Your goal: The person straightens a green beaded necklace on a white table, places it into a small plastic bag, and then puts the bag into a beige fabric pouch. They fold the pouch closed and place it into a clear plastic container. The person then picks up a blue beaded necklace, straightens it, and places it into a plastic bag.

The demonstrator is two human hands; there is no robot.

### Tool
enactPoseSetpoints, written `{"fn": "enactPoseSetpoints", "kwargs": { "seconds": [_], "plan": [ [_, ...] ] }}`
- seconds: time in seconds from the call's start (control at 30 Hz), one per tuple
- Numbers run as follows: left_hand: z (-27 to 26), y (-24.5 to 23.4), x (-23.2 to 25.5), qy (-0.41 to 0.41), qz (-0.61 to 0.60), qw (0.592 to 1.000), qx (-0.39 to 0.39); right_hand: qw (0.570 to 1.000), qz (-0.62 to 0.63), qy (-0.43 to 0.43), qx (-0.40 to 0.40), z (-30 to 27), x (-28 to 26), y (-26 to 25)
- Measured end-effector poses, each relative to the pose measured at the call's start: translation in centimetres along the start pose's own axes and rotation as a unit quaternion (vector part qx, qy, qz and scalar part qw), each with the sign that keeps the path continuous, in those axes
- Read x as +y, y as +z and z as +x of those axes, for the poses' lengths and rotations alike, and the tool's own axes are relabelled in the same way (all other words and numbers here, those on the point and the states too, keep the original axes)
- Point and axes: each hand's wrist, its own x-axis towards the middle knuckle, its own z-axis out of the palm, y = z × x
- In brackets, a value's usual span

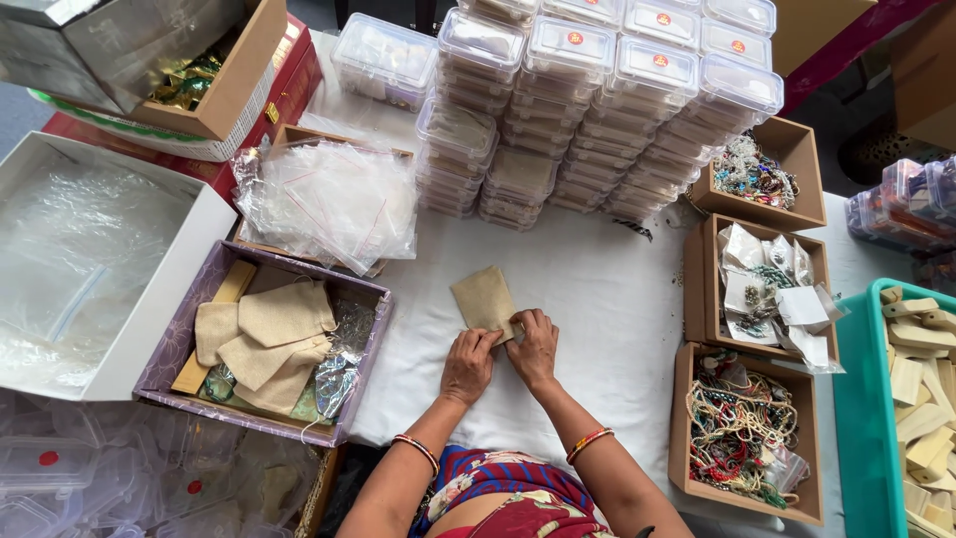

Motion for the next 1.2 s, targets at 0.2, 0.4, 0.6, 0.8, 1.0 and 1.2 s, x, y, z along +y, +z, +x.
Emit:
{"fn": "enactPoseSetpoints", "kwargs": {
  "seconds": [0.2, 0.4, 0.6, 0.8, 1.0, 1.2],
  "plan": [
    [0.4, -0.3, 0.0, -0.013, 0.005, 1.0, 0.018, 1.0, -0.008, 0.018, -0.017, -2.7, 1.7, 0.4],
    [0.1, 0.3, -0.5, -0.021, 0.001, 1.0, 0.009, 0.993, -0.052, -0.077, 0.076, -1.8, 0.1, -1.0],
    [0.3, -0.3, 0.4, -0.019, 0.023, 0.999, 0.029, 0.978, -0.119, -0.164, 0.05, -0.3, 0.1, -0.9],
    [2.8, 0.5, 0.2, -0.045, 0.032, 0.998, 0.016, 0.968, -0.179, -0.162, 0.062, 0.5, 3.7, 1.7],
    [6.7, 2.6, -1.6, -0.013, -0.027, 1.0, -0.002, 0.975, -0.122, -0.167, 0.082, 2.2, 2.0, -2.6],
    [5.4, 2.3, -1.5, 0.016, -0.034, 0.999, 0.006, 0.979, -0.17, -0.105, -0.034, 3.7, 3.5, -0.6]
  ]
}}
